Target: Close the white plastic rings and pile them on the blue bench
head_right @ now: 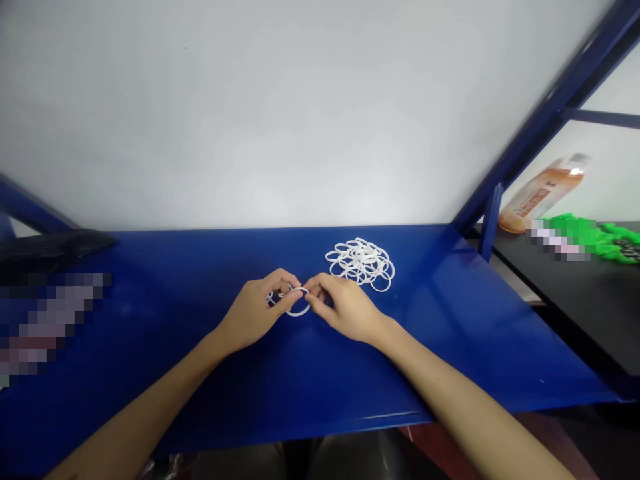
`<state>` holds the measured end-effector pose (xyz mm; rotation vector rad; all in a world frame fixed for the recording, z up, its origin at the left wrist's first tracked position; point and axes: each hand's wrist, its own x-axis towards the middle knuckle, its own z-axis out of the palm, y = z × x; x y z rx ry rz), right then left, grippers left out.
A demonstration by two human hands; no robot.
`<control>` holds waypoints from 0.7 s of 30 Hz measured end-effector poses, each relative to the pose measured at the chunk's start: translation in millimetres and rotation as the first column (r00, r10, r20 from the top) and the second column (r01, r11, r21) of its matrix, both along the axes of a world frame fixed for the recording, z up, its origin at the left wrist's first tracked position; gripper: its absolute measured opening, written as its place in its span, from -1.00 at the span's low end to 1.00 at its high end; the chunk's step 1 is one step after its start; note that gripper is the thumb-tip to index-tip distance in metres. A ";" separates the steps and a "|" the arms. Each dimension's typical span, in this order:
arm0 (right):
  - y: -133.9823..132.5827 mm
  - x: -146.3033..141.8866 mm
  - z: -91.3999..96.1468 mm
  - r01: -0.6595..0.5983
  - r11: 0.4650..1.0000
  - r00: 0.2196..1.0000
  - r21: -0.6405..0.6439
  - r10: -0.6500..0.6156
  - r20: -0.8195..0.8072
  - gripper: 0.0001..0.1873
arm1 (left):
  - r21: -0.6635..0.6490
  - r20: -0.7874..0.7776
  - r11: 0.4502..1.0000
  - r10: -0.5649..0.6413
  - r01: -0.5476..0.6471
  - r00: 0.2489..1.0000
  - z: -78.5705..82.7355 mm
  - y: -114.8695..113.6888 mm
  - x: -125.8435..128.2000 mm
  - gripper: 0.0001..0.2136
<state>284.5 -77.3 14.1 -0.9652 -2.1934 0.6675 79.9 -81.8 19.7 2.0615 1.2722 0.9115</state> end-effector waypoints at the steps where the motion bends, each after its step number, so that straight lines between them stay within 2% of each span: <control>1: 1.3 0.7 -0.9 0.014 1.000 1.000 -0.019 -0.015 -0.020 -0.90 | -0.003 0.008 1.000 -0.011 0.011 1.000 0.0 -0.6 0.3 -0.90; 5: 7.2 3.3 -3.5 0.092 0.992 0.989 -0.084 -0.101 -0.106 -0.91 | 0.064 0.033 0.995 -0.077 0.074 0.997 0.2 -1.6 -1.6 -0.78; 7: 8.6 3.5 -4.5 0.105 0.991 0.986 -0.084 -0.115 -0.123 -0.84 | 0.107 0.041 0.991 -0.081 0.076 0.996 0.5 -1.2 -3.0 -0.79; 9: 8.8 3.3 -5.2 0.093 0.993 0.989 -0.066 -0.100 -0.105 -0.79 | 0.135 0.039 0.989 -0.060 0.054 0.997 0.6 -0.1 -3.9 -0.85; 11: 8.3 3.0 -5.3 0.089 0.995 0.993 -0.048 -0.092 -0.067 -0.82 | 0.150 0.024 0.988 -0.047 0.043 0.999 0.1 1.4 -3.9 -0.89; 16: 7.3 3.2 -5.3 0.096 0.995 0.995 0.002 -0.096 0.007 -0.84 | 0.172 0.007 0.983 -0.065 0.063 0.998 -3.7 4.7 -3.5 -0.88; 21: 6.8 4.4 -6.2 -0.012 0.997 0.999 0.077 0.009 0.039 -0.85 | 0.207 0.022 0.975 -0.092 0.085 0.996 -5.4 5.1 -3.6 -0.86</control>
